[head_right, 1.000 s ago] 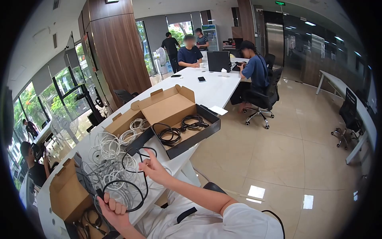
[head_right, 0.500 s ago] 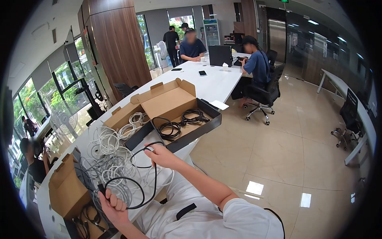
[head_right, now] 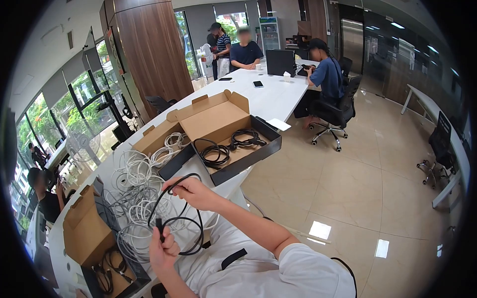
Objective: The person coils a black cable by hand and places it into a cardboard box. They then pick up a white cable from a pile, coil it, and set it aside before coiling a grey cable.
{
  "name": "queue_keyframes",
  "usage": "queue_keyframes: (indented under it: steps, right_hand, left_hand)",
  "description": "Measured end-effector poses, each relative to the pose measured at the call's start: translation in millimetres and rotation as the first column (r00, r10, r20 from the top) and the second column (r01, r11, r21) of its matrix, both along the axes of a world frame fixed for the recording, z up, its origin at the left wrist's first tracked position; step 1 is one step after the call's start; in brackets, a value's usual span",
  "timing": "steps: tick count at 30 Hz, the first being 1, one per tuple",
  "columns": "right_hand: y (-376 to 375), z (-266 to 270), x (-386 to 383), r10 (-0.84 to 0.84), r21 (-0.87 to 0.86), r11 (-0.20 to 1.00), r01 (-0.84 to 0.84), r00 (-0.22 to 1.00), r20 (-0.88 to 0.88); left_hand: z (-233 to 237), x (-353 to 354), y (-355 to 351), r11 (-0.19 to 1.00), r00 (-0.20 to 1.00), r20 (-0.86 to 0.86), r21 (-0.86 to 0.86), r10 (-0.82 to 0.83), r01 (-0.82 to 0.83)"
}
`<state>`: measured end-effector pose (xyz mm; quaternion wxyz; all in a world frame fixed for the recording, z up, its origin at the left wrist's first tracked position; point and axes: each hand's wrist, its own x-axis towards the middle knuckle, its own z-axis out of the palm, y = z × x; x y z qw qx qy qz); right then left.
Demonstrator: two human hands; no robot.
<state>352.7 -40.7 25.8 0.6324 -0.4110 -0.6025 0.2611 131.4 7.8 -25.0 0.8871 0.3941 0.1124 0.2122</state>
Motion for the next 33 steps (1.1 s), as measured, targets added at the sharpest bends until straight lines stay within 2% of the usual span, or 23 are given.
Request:
queue_keyframes:
  steps: [3, 6, 11, 14, 15, 18, 19, 22, 23, 24, 25, 26, 27, 28, 29, 30, 31, 33]
  right_hand:
    - [-4.3, 13.3, -11.0, 0.158, -0.124, 0.977, -0.173, 0.980, -0.122]
    - [4.5, 5.6, -23.3, 0.211, 0.050, 0.977, -0.206, 0.967, -0.141]
    - [0.3, 12.6, -29.5, 0.253, 0.182, 0.956, -0.232, 0.962, -0.103]
    - [5.8, 5.9, -26.3, 0.280, 0.264, 0.935, -0.235, 0.948, -0.147]
    - [5.2, 10.0, -29.9, 0.223, 0.236, 0.958, -0.165, 0.944, -0.243]
    - [13.6, 10.9, -22.1, 0.484, 0.420, 0.864, -0.279, 0.692, -0.535]
    - [8.5, 20.4, -22.9, 0.452, 0.393, 0.886, -0.246, 0.651, -0.610]
    - [12.5, 13.0, -9.9, 0.629, 0.473, 0.775, -0.419, 0.589, -0.508]
    - [10.9, 9.8, -13.1, 0.544, 0.395, 0.836, -0.381, 0.665, -0.512]
    - [8.5, 6.1, -15.1, 0.548, 0.371, 0.832, -0.412, 0.718, -0.430]
    - [5.4, -0.9, -18.1, 0.523, 0.269, 0.851, -0.452, 0.781, -0.341]
    - [2.4, -8.8, -20.5, 0.500, 0.161, 0.866, -0.474, 0.831, -0.245]
    - [2.7, -8.7, -25.6, 0.552, 0.165, 0.822, -0.546, 0.834, 0.006]
    - [2.7, -7.6, -30.3, 0.571, 0.147, 0.775, -0.614, 0.781, 0.254]
    - [-4.8, -7.8, -38.8, 0.583, 0.128, 0.763, -0.634, 0.760, 0.288]
    - [-15.6, 7.4, -50.0, 0.594, 0.109, 0.749, -0.654, 0.735, 0.329]
    - [-17.1, 8.7, -51.7, 0.524, 0.136, 0.766, -0.628, 0.734, 0.431]
    - [-18.7, 7.3, -57.7, 0.360, 0.208, 0.786, -0.582, 0.705, 0.611]
  left_hand:
    - [-4.4, 11.1, -4.9, 0.998, 0.998, -0.014, -0.004, -0.055, 0.055]
    - [-5.2, 16.9, -11.4, 0.996, 0.996, -0.021, -0.012, -0.085, 0.085]
    - [-6.3, 22.3, -13.0, 0.999, 0.999, -0.009, 0.027, -0.037, 0.037]
    - [-10.0, 29.3, -14.7, 0.998, 1.000, 0.015, 0.066, 0.006, -0.007]
    - [-11.9, 32.3, -16.8, 0.996, 1.000, 0.020, 0.089, 0.005, -0.007]
    - [-15.1, 39.3, -23.4, 0.995, 1.000, 0.016, 0.103, 0.006, -0.007]
    - [-13.9, 41.8, -25.8, 0.994, 1.000, 0.028, 0.109, 0.000, -0.003]
    - [-16.6, 44.2, -22.6, 0.996, 0.999, 0.050, 0.084, -0.006, 0.001]
    - [-16.2, 43.8, -22.9, 0.997, 0.998, 0.056, 0.077, -0.004, 0.000]
    - [-14.9, 44.5, -23.0, 0.998, 0.998, 0.063, 0.070, -0.003, -0.001]
    - [-18.1, 43.6, -19.5, 0.995, 0.982, 0.171, -0.053, -0.074, 0.084]
    - [-22.2, 43.4, -17.8, 0.995, 0.993, 0.120, -0.102, 0.016, -0.004]
    - [-26.3, 42.8, -17.5, 0.985, 0.993, 0.063, -0.147, 0.105, -0.095]
    - [-30.5, 41.3, -19.5, 0.964, 0.982, -0.001, -0.187, 0.191, -0.188]
    - [-34.7, 38.7, -25.3, 0.873, 0.892, -0.067, 0.249, 0.447, -0.419]
    - [-33.4, 38.8, -29.4, 0.801, 0.839, -0.080, 0.355, 0.539, -0.481]
    - [-34.2, 35.5, -33.8, 0.776, 0.819, -0.060, 0.365, 0.571, -0.515]
    - [-30.4, 33.9, -36.5, 0.853, 0.864, -0.001, 0.161, 0.504, -0.497]
